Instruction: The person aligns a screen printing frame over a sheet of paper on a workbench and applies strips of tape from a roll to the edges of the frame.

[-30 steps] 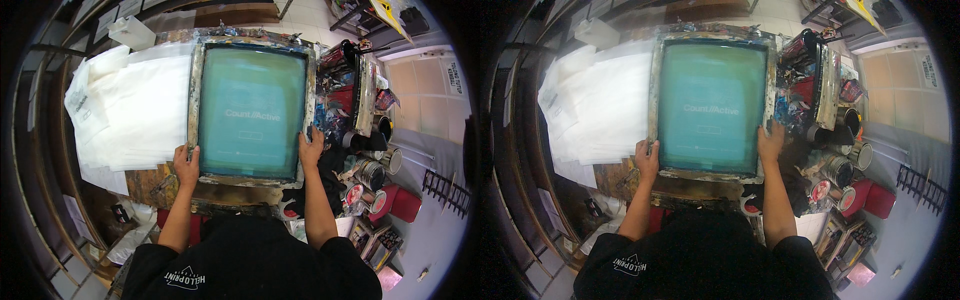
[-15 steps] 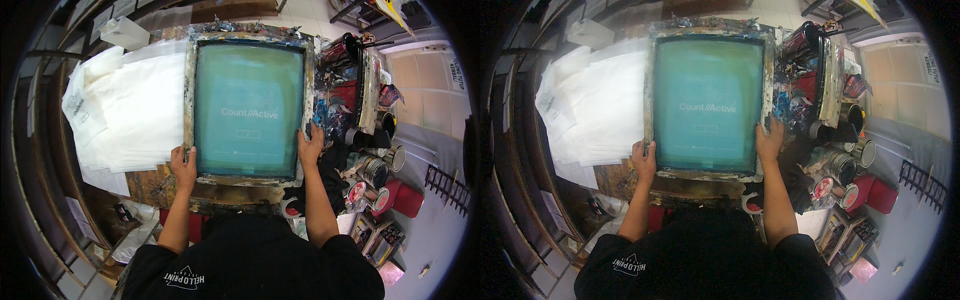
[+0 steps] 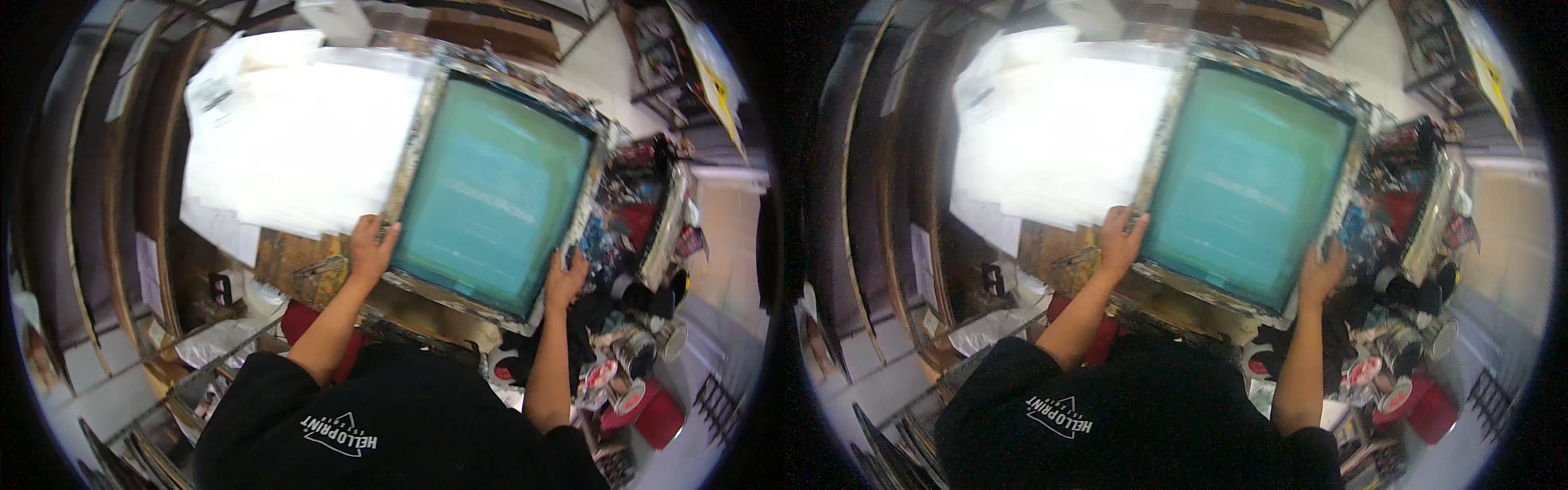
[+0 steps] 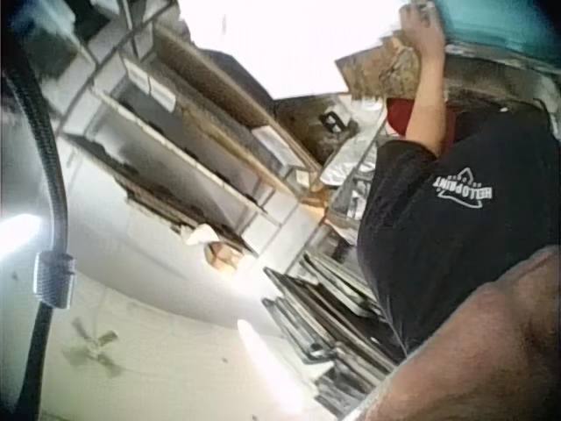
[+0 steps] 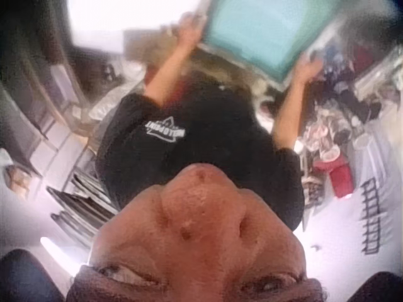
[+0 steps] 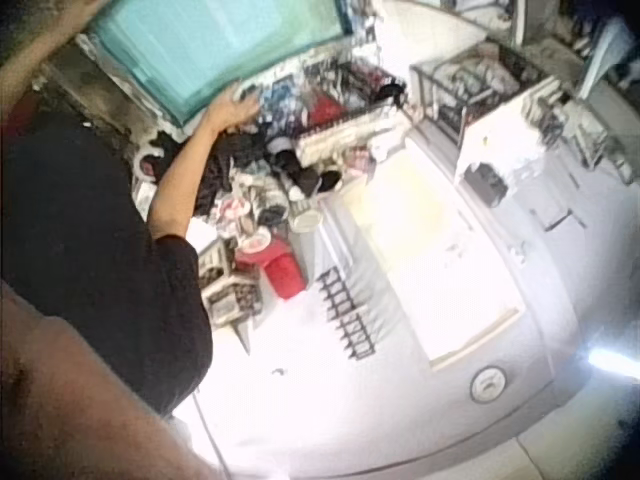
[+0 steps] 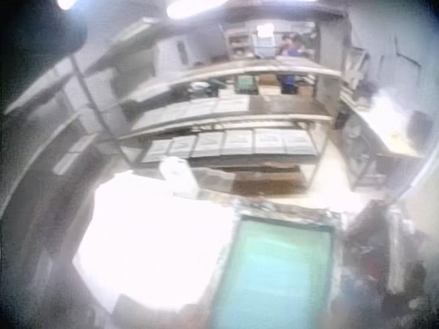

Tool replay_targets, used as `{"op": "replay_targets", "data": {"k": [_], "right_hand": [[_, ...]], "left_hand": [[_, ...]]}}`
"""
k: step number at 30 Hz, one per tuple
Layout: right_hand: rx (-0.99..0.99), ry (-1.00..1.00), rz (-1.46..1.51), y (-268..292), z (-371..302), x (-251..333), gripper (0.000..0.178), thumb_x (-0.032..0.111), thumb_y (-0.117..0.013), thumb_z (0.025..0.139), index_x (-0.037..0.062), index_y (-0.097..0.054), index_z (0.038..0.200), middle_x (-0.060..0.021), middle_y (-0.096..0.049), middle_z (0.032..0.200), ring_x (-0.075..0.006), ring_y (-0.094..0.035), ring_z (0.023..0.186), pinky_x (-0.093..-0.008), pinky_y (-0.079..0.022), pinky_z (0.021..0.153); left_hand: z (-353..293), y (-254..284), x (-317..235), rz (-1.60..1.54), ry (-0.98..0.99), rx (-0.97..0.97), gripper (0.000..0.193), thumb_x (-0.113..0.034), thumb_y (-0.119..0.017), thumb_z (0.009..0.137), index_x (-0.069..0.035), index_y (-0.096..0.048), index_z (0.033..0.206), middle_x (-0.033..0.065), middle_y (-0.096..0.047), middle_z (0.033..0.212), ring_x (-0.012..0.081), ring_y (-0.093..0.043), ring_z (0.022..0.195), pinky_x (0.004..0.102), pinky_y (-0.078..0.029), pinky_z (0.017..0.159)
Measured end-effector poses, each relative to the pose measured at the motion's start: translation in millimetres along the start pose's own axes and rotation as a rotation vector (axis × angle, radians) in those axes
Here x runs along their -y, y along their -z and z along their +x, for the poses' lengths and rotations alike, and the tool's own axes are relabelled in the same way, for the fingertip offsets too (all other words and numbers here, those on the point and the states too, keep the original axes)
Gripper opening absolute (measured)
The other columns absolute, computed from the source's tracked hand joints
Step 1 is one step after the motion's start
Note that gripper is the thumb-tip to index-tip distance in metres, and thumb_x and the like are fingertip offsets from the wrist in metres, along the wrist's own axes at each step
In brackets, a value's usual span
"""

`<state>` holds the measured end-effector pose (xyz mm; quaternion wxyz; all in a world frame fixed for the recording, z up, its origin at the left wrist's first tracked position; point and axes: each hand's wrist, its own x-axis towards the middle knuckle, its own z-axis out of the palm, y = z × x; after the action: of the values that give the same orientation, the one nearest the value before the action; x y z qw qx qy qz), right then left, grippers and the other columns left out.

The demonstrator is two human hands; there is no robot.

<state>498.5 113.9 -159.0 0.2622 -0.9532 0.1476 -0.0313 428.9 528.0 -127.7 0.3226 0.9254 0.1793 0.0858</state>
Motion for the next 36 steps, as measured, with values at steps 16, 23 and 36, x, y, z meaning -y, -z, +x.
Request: {"op": "replay_targets", "data": {"k": [16, 23, 36], "right_hand": [[0.512, 0.809, -0.275, 18, -153, 80, 0.056, 0.028, -0.079, 0.083, 0.0124, -0.059, 0.134, -0.0101, -0.06, 0.122, -0.0306, -0.054, 0.114, -0.0527, -0.033, 0.102], [0.284, 0.911, -0.179, 59, -163, 97, 0.049, 0.022, -0.077, 0.082, 0.0123, -0.064, 0.129, -0.0089, -0.062, 0.113, -0.0295, -0.056, 0.109, -0.0506, -0.034, 0.1], [0.214, 0.949, -0.03, 271, -47, 264, 0.037, 0.018, -0.074, 0.089, 0.0122, -0.073, 0.126, -0.0128, -0.068, 0.108, -0.0307, -0.059, 0.099, -0.0401, -0.045, 0.092]], "left_hand": [[-42, 50, 3, -0.264, 0.114, -0.118, 0.056, -0.041, -0.062, 0.101, 0.003, -0.057, 0.136, 0.0184, -0.061, 0.111, 0.0348, -0.06, 0.099, 0.0435, -0.049, 0.089], [-151, 76, 43, -0.293, 0.326, -0.463, 0.029, -0.026, -0.056, 0.105, 0.002, -0.061, 0.108, 0.0177, -0.062, 0.101, 0.0358, -0.061, 0.091, 0.0424, -0.049, 0.085], [-74, -14, -59, -0.103, -0.151, -0.069, 0.054, -0.028, -0.075, 0.091, 0.007, -0.055, 0.126, 0.0226, -0.054, 0.128, 0.0426, -0.057, 0.114, 0.0479, -0.049, 0.096]]}}
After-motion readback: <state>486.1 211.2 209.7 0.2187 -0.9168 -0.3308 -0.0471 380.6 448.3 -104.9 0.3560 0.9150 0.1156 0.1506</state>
